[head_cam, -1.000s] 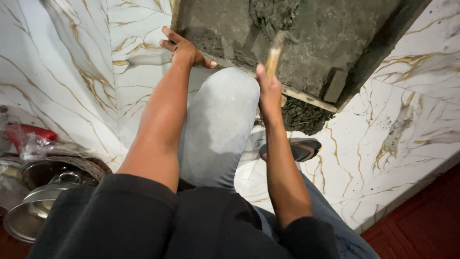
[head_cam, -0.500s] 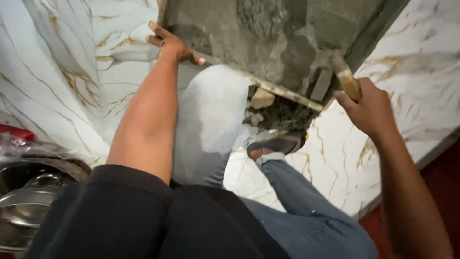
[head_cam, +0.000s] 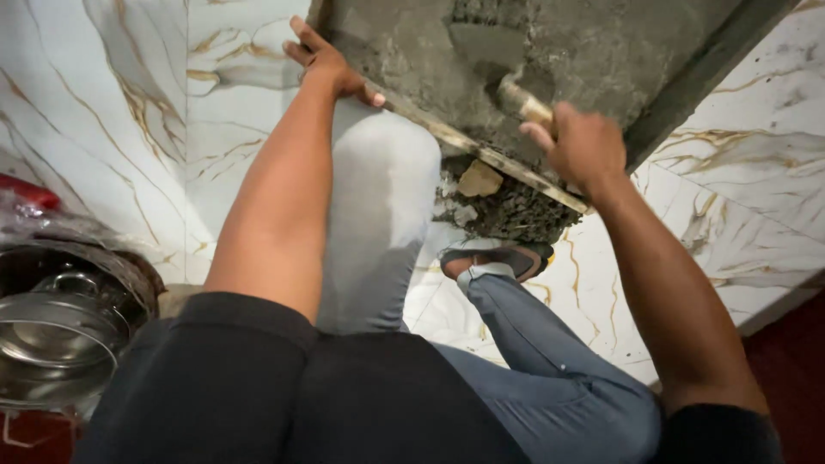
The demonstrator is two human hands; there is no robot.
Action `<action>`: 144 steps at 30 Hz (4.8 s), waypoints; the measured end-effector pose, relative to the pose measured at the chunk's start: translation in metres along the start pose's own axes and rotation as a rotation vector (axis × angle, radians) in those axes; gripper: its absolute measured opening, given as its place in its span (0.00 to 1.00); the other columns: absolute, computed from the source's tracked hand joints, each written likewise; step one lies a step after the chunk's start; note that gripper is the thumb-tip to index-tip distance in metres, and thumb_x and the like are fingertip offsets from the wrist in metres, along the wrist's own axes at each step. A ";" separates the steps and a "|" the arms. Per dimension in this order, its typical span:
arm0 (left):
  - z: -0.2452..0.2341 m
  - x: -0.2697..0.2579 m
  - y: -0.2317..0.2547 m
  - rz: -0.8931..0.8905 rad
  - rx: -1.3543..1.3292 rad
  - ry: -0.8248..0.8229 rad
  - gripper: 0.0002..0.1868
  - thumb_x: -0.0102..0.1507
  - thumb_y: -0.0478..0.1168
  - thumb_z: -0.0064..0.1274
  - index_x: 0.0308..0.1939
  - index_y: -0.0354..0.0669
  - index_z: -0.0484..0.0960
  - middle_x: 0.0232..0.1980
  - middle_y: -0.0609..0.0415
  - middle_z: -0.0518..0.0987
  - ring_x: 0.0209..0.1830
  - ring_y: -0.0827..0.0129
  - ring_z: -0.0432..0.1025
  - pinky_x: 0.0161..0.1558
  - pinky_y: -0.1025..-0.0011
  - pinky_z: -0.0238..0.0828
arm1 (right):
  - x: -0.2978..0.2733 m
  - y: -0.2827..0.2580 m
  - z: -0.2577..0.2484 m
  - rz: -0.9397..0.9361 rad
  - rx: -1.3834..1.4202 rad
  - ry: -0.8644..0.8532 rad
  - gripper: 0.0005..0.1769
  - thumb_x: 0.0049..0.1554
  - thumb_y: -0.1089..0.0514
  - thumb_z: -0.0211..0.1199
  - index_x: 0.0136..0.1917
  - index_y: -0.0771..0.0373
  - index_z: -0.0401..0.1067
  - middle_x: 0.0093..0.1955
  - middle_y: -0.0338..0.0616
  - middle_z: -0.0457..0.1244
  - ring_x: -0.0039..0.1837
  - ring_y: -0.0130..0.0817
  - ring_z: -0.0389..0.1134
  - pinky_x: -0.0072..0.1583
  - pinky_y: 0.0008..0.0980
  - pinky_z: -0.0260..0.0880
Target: Mixing wet cement in a tray using a hand trowel
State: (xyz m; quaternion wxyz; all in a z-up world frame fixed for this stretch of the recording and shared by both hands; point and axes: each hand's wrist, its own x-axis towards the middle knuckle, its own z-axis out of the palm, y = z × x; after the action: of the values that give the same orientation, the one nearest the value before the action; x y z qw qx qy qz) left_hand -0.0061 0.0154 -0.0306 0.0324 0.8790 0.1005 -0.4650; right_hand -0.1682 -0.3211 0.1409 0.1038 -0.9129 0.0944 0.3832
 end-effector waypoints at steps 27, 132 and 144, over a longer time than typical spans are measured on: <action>-0.013 0.000 0.000 0.016 -0.039 0.104 0.90 0.36 0.63 0.80 0.62 0.36 0.10 0.66 0.34 0.43 0.62 0.38 0.53 0.60 0.60 0.61 | -0.039 -0.015 0.002 0.058 0.664 -0.024 0.13 0.54 0.62 0.56 0.53 0.65 0.61 0.43 0.49 0.61 0.38 0.39 0.62 0.40 0.35 0.66; -0.034 -0.010 0.006 0.102 0.226 -0.021 0.85 0.37 0.67 0.72 0.67 0.21 0.23 0.66 0.31 0.14 0.68 0.26 0.20 0.69 0.47 0.41 | -0.019 -0.040 -0.051 0.020 1.100 -0.061 0.21 0.54 0.60 0.52 0.61 0.63 0.61 0.34 0.41 0.58 0.25 0.29 0.56 0.28 0.26 0.55; -0.035 -0.008 0.006 0.095 0.231 -0.028 0.88 0.34 0.70 0.72 0.64 0.19 0.19 0.66 0.24 0.15 0.69 0.26 0.21 0.70 0.50 0.39 | 0.003 -0.014 -0.042 0.150 1.238 0.077 0.20 0.60 0.59 0.52 0.64 0.63 0.55 0.37 0.35 0.55 0.30 0.22 0.54 0.27 0.22 0.56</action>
State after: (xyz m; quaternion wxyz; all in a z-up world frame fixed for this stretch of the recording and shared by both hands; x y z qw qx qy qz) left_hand 0.0192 0.0137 -0.0040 -0.0459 0.8741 0.0041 -0.4836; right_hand -0.1343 -0.3193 0.1694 0.5829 -0.6876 0.3666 0.2304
